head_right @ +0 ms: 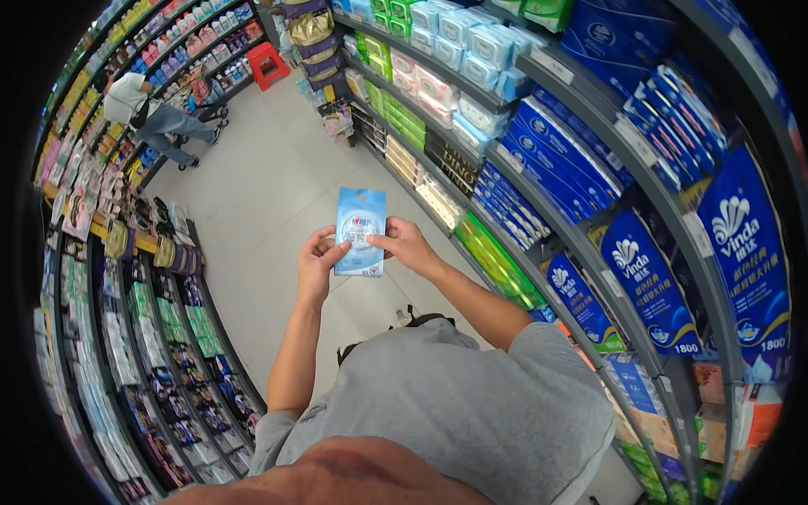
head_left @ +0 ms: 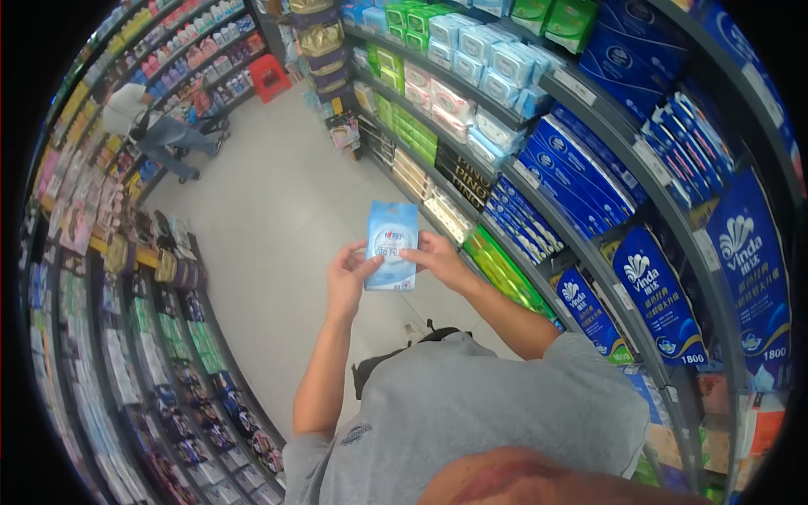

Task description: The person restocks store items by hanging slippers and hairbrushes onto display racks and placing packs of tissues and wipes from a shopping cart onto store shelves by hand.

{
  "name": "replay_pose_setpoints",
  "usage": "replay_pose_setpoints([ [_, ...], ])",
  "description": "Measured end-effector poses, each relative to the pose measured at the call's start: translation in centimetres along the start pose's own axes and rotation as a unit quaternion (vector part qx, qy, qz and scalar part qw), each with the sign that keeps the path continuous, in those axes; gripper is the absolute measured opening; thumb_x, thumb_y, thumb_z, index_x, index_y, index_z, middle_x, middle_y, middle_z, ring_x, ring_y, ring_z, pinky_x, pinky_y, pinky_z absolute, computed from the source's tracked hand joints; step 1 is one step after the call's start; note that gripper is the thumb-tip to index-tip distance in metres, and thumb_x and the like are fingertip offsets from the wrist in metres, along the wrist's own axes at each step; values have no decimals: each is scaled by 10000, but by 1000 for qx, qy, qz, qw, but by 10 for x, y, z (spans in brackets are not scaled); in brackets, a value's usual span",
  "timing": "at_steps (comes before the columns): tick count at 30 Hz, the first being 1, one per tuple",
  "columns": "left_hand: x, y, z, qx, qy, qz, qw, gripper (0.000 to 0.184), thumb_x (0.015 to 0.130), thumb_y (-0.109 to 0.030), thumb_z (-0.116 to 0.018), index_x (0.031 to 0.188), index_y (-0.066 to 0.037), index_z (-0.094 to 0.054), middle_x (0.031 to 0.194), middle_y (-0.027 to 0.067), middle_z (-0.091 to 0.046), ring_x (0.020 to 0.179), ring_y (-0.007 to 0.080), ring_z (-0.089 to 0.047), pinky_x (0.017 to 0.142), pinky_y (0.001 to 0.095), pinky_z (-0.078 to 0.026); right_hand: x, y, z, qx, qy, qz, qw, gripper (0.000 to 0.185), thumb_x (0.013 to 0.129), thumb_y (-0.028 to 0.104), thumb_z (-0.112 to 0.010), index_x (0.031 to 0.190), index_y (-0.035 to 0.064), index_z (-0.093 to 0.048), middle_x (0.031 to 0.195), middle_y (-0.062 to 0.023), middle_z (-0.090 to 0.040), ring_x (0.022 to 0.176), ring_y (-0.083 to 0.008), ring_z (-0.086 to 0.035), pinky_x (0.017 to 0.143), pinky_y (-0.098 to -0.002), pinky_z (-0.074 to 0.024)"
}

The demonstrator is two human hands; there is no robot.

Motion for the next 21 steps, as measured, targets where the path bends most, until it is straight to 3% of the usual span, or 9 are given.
replay_pose_setpoints([
  [10,201,-12,19,-14,121,29,992,344,825,-23,-664,1148,22,-554,872,70,-663,784,121,-631,689,242,-486,144,34,33,29,-149,20,988,348,845,215,-698,1032,-29,-535,949,-120,-662,818,-168,-660,689,-302,-555],
  [13,270,-26,20,-24,164,29,986,332,826,-34,-668,1137,13,-561,895,69,-665,788,113,-628,686,229,-483,194,49,42,73,-203,56,975,230,864,145,-675,1018,18,-560,955,-73,-655,840,-128,-640,720,-269,-526],
  [17,369,-72,15,31,294,7,955,319,831,-41,-663,1119,20,-540,946,86,-658,815,127,-629,690,251,-497,262,100,56,22,-281,147,948,221,875,172,-673,957,1,-559,823,-48,-647,748,-81,-607,607,-225,-474],
  [19,427,-103,11,59,365,21,929,308,842,-41,-651,1124,7,-536,962,76,-665,815,111,-629,679,244,-500,304,135,56,32,-321,174,930,219,887,159,-657,980,-15,-565,867,-53,-655,774,-73,-600,659,-218,-470],
  [21,463,-141,-3,58,434,-63,897,297,849,-45,-644,1117,-5,-522,980,74,-661,833,115,-631,689,262,-511,329,168,59,18,-341,212,916,252,894,144,-646,1038,-45,-561,917,-67,-662,822,-79,-602,695,-223,-479],
])
Point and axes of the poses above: each hand's wrist, its own x-axis towards the middle knuckle, its own z-axis out of the back of the hand, y = z × x, the point moved 5 cm from there along x, towards the middle knuckle
